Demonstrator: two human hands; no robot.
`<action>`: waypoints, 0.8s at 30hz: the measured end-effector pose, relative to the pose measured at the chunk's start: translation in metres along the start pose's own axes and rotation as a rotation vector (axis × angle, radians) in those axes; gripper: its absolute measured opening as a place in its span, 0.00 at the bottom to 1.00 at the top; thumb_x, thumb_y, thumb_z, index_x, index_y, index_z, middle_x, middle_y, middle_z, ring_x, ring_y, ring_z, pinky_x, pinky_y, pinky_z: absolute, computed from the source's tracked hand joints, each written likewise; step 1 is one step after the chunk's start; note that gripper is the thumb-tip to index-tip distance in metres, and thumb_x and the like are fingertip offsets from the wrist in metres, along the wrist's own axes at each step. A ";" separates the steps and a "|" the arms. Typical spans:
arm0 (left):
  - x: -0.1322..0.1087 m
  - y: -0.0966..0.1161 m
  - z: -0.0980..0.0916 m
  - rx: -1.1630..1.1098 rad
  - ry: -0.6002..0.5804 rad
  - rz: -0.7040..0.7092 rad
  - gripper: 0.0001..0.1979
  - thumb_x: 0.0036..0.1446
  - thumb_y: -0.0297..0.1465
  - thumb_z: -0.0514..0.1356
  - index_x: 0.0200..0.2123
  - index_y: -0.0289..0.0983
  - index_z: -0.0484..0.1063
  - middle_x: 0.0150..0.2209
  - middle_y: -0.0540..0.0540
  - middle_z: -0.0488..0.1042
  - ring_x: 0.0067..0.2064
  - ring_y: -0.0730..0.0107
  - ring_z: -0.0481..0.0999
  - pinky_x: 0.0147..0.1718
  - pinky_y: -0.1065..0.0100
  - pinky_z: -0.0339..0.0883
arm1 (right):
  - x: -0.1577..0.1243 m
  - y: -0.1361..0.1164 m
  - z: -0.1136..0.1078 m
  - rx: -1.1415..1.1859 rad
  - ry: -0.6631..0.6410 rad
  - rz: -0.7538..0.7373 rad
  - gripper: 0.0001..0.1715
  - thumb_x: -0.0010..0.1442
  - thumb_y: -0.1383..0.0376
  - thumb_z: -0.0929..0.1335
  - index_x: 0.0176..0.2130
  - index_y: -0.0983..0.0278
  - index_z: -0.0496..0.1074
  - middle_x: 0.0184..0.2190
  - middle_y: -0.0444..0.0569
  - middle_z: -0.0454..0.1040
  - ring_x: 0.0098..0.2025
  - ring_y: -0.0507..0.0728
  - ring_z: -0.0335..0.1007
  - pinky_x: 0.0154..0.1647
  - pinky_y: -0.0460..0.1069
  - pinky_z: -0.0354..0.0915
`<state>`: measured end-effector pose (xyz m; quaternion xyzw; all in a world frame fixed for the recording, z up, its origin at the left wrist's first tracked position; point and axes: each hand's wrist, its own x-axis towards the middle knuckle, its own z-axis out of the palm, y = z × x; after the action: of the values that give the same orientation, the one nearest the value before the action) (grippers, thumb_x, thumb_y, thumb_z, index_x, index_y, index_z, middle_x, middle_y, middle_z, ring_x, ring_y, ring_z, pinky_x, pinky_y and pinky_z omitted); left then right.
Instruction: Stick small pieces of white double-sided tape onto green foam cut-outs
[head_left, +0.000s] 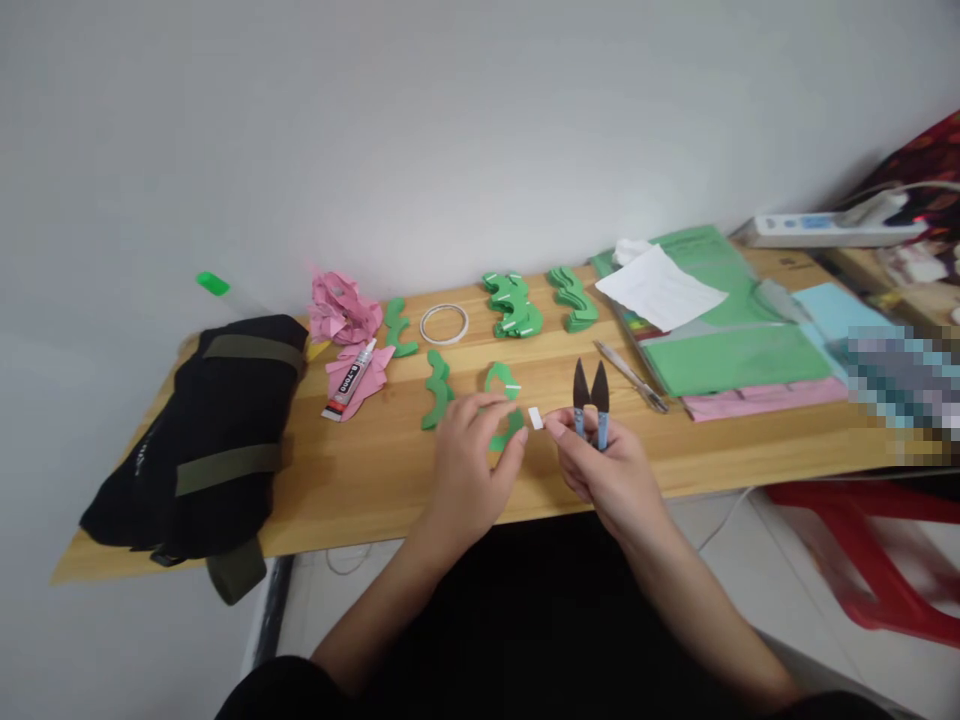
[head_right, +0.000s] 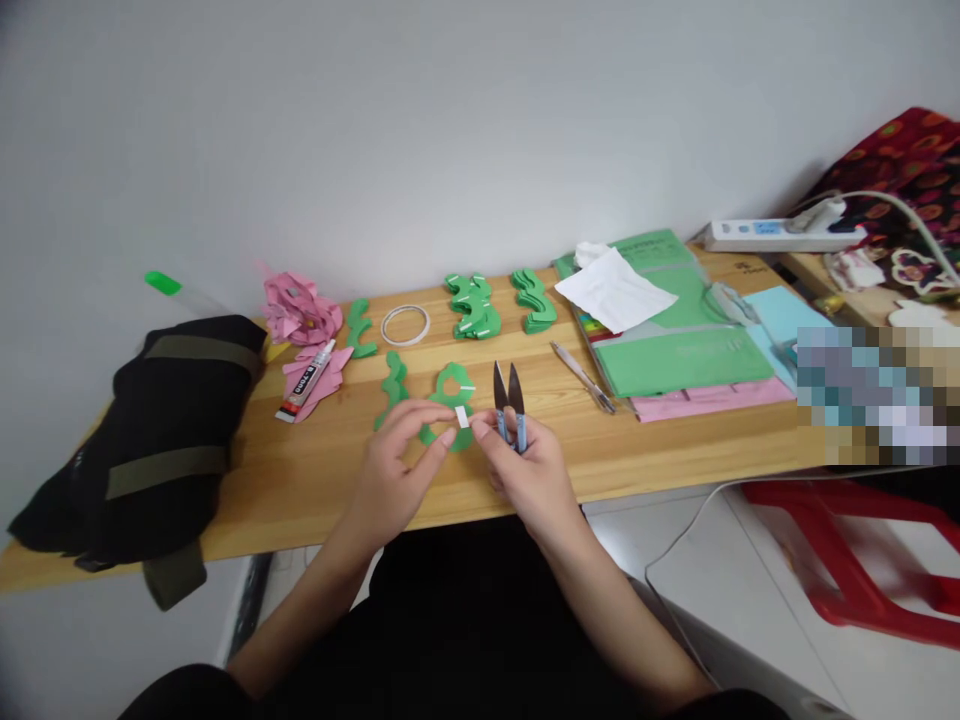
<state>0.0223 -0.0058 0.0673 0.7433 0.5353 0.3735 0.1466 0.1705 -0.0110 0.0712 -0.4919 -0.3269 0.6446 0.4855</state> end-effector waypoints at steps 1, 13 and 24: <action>0.002 0.000 -0.001 -0.139 -0.026 -0.027 0.08 0.59 0.29 0.58 0.41 0.36 0.74 0.41 0.41 0.77 0.46 0.61 0.76 0.47 0.57 0.69 | -0.001 0.001 0.000 0.012 0.013 0.005 0.23 0.47 0.49 0.75 0.30 0.63 0.68 0.13 0.32 0.49 0.13 0.44 0.39 0.12 0.42 0.38; 0.007 0.005 0.000 -0.549 -0.079 -0.272 0.04 0.54 0.29 0.61 0.28 0.37 0.73 0.31 0.47 0.78 0.35 0.67 0.77 0.38 0.65 0.70 | -0.007 0.009 -0.007 -0.433 0.059 -0.260 0.16 0.60 0.55 0.66 0.39 0.63 0.75 0.16 0.37 0.54 0.17 0.48 0.48 0.16 0.45 0.47; 0.008 0.005 0.005 -0.458 0.002 -0.152 0.04 0.53 0.27 0.61 0.26 0.38 0.71 0.29 0.48 0.76 0.34 0.69 0.75 0.37 0.66 0.69 | -0.006 0.016 -0.005 -0.389 0.042 -0.222 0.20 0.60 0.53 0.65 0.46 0.62 0.75 0.15 0.36 0.53 0.16 0.50 0.50 0.17 0.46 0.51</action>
<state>0.0306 0.0003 0.0695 0.6477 0.4912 0.4737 0.3389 0.1706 -0.0223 0.0571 -0.5506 -0.4870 0.5014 0.4563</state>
